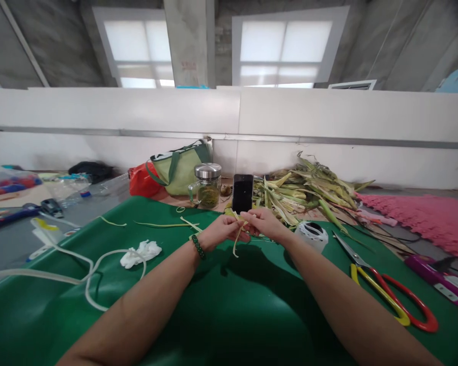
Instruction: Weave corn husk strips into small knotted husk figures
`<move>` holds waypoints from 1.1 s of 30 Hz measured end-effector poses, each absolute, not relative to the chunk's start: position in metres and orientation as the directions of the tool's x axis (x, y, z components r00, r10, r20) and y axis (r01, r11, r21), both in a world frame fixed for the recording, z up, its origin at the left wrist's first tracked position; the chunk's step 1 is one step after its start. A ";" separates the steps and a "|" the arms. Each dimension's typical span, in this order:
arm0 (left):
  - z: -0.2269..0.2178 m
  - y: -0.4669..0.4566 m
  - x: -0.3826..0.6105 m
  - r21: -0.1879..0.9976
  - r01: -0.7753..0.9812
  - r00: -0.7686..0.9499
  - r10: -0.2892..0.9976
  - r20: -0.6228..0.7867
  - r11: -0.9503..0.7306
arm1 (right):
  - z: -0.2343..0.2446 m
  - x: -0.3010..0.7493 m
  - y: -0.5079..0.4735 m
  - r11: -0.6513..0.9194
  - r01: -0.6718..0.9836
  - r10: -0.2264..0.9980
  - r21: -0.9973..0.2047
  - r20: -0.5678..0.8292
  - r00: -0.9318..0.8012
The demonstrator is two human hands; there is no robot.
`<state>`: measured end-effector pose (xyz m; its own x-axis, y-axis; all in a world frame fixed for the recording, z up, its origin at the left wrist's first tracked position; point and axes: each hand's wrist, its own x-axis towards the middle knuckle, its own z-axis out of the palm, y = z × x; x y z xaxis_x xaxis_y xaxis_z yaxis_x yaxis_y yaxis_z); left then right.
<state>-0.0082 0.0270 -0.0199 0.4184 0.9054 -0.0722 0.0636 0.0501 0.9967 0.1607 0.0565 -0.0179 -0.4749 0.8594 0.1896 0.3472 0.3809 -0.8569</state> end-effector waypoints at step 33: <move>-0.009 0.019 -0.010 0.947 -0.232 0.288 0.914 0.286 -0.223 | -0.001 0.164 0.045 0.387 0.043 0.770 -0.921 0.297 -0.564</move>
<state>-0.0099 0.0193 -0.0095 0.2877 0.9141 0.2857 -0.2315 -0.2231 0.9469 0.1643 0.0455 -0.0006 -0.5641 0.7704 0.2971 0.0425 0.3865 -0.9213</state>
